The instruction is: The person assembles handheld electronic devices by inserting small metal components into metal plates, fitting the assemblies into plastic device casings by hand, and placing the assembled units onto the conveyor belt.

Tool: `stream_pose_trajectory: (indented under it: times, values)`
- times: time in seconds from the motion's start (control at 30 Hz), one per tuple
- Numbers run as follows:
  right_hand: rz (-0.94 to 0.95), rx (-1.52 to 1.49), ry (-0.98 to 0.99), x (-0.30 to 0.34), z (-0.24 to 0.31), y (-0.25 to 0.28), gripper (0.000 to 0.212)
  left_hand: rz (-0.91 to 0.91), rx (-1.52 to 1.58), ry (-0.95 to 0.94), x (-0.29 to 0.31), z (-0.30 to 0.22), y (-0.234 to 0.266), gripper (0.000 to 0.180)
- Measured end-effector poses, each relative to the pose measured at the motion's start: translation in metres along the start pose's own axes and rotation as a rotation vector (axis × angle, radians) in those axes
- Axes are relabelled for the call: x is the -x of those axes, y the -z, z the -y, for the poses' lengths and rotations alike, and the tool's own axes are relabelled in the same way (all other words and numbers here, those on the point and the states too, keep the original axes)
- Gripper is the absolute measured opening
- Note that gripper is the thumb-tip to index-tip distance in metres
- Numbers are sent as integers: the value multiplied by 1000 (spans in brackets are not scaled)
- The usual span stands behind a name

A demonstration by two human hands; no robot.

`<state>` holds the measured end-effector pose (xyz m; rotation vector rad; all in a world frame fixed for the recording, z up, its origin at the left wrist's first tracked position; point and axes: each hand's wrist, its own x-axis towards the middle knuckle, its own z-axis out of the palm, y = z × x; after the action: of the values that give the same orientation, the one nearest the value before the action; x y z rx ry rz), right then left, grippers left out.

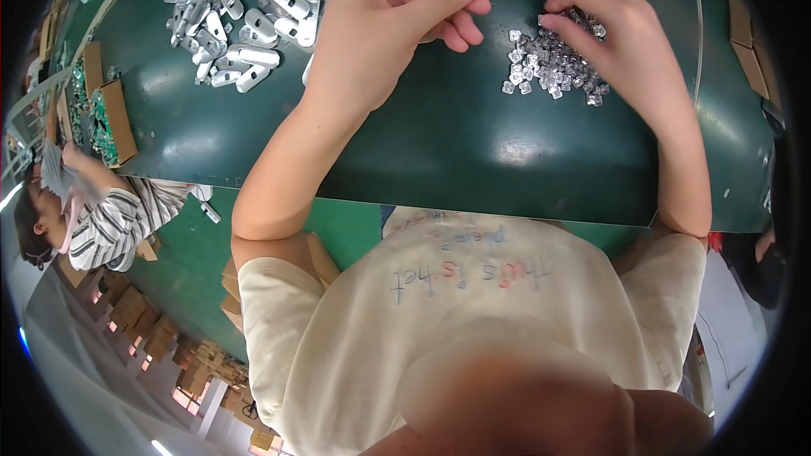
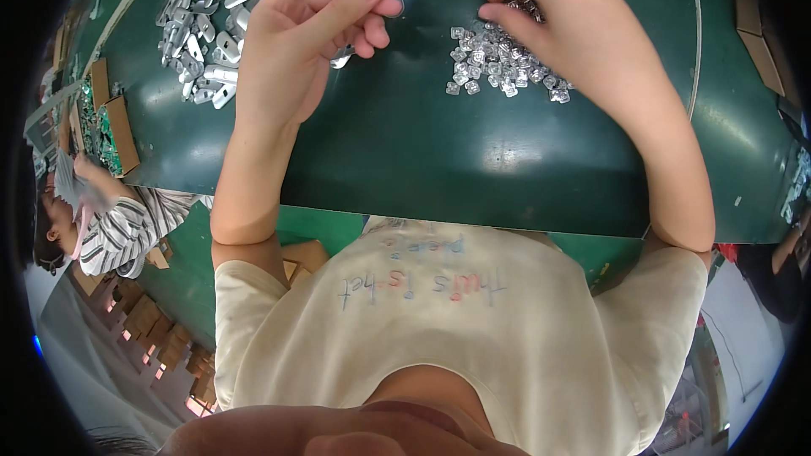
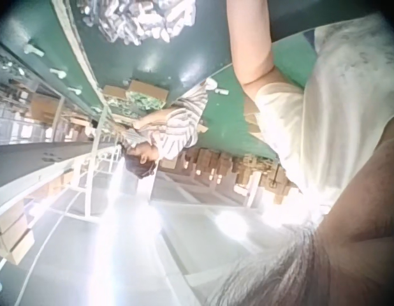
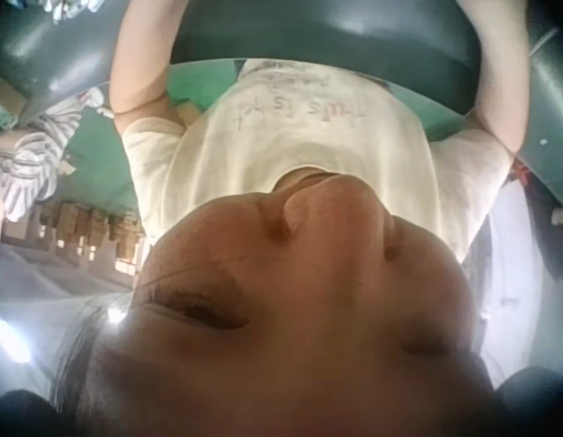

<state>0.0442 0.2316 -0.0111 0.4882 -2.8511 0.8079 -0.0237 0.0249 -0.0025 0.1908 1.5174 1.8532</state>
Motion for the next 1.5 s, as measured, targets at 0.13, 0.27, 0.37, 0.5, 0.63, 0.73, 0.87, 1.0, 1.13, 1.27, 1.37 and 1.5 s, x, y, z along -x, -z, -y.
stream_pose_trajectory:
  times: [0.13, 0.27, 0.37, 0.5, 0.63, 0.73, 0.87, 1.0, 1.13, 1.27, 1.37, 1.5]
  values:
    - [61, 72, -62, 0, 7, -2, 15, 80, -161, -99, -2, 23, 10, 33]
    - [44, 117, -76, 8, -2, -8, 14, 37, -162, -151, 3, 15, -3, 28]
    - [-4, -407, -343, 8, 7, -4, 13, 11, -217, -193, 8, 15, -7, 28]
    - [-63, -883, -461, 6, 18, 12, 16, -20, -150, -276, 13, 18, -13, 27]
    - [-76, -1035, -460, 9, 24, 8, 16, -8, -104, -221, 17, 18, -14, 25]
    - [-270, -503, -124, 5, 34, 0, 14, 31, -50, -165, 19, 17, -12, 24]
    - [-259, 48, 412, -2, 27, 3, 32, 70, 30, -175, 16, 19, -8, 25]
    - [-244, 93, 470, -4, 26, 5, 33, 99, 43, -219, 12, 19, -8, 25]
    - [-220, 165, 507, -4, 35, 15, 35, 99, 65, -219, 19, 11, -8, 27]
    - [-246, 172, 595, -6, 20, 8, 27, 126, 135, -131, 14, 14, -3, 28]
    - [-233, 233, 603, -4, 28, 7, 26, 161, 183, -119, 15, 24, 0, 27]
    - [-264, 281, 642, -6, 37, 5, 25, 129, 137, -193, 20, 26, -1, 22]
